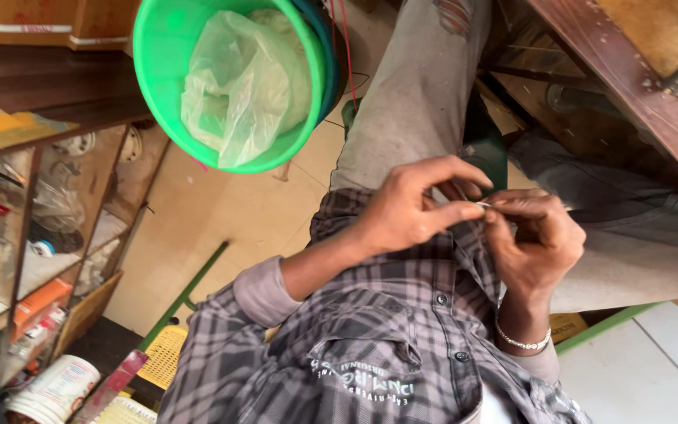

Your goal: The person is repairing a motor rotor by inserting small white insulating pieces into the slots between copper windings. They use a green screwdriver to adjust the windings and scissors to cut the insulating material.

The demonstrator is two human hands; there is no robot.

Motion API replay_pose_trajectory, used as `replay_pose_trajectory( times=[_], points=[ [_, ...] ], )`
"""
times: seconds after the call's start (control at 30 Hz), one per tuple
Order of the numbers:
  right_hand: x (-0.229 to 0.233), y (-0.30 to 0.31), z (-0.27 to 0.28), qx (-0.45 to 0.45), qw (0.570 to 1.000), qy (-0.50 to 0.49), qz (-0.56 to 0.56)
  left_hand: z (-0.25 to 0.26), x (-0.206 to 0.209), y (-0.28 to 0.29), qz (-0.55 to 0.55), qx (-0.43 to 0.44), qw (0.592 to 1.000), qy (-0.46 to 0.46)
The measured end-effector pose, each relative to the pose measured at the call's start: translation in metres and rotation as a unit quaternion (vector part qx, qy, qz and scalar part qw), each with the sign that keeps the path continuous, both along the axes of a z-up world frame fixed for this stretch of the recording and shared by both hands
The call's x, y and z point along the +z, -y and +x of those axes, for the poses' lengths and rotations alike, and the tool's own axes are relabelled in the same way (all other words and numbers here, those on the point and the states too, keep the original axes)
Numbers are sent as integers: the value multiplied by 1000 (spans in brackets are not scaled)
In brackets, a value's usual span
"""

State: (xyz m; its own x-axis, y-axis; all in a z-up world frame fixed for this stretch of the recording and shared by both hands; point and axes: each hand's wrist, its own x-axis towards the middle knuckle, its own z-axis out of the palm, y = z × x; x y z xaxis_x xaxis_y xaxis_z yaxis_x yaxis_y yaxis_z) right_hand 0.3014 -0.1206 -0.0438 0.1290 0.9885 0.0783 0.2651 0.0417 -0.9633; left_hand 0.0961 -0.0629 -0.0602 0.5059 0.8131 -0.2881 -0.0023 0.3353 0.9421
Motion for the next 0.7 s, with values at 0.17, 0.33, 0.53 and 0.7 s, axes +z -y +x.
replay_pose_trajectory(
  times=[0.17, 0.33, 0.53, 0.7],
  points=[
    [12, -10, 2, 9, 988, 155, 13, 9, 33, -26, 190, 35, 981, -14],
    [31, -11, 6, 10, 976, 219, 2, 19, 40, -24, 186, 26, 982, -15],
    [58, -31, 1, 68, 958, 276, 48, 27, 40, -17, 176, 27, 984, -26],
    [77, -33, -13, 41, 961, 270, 48, 23, 59, -28, 190, 54, 980, 10]
  ],
)
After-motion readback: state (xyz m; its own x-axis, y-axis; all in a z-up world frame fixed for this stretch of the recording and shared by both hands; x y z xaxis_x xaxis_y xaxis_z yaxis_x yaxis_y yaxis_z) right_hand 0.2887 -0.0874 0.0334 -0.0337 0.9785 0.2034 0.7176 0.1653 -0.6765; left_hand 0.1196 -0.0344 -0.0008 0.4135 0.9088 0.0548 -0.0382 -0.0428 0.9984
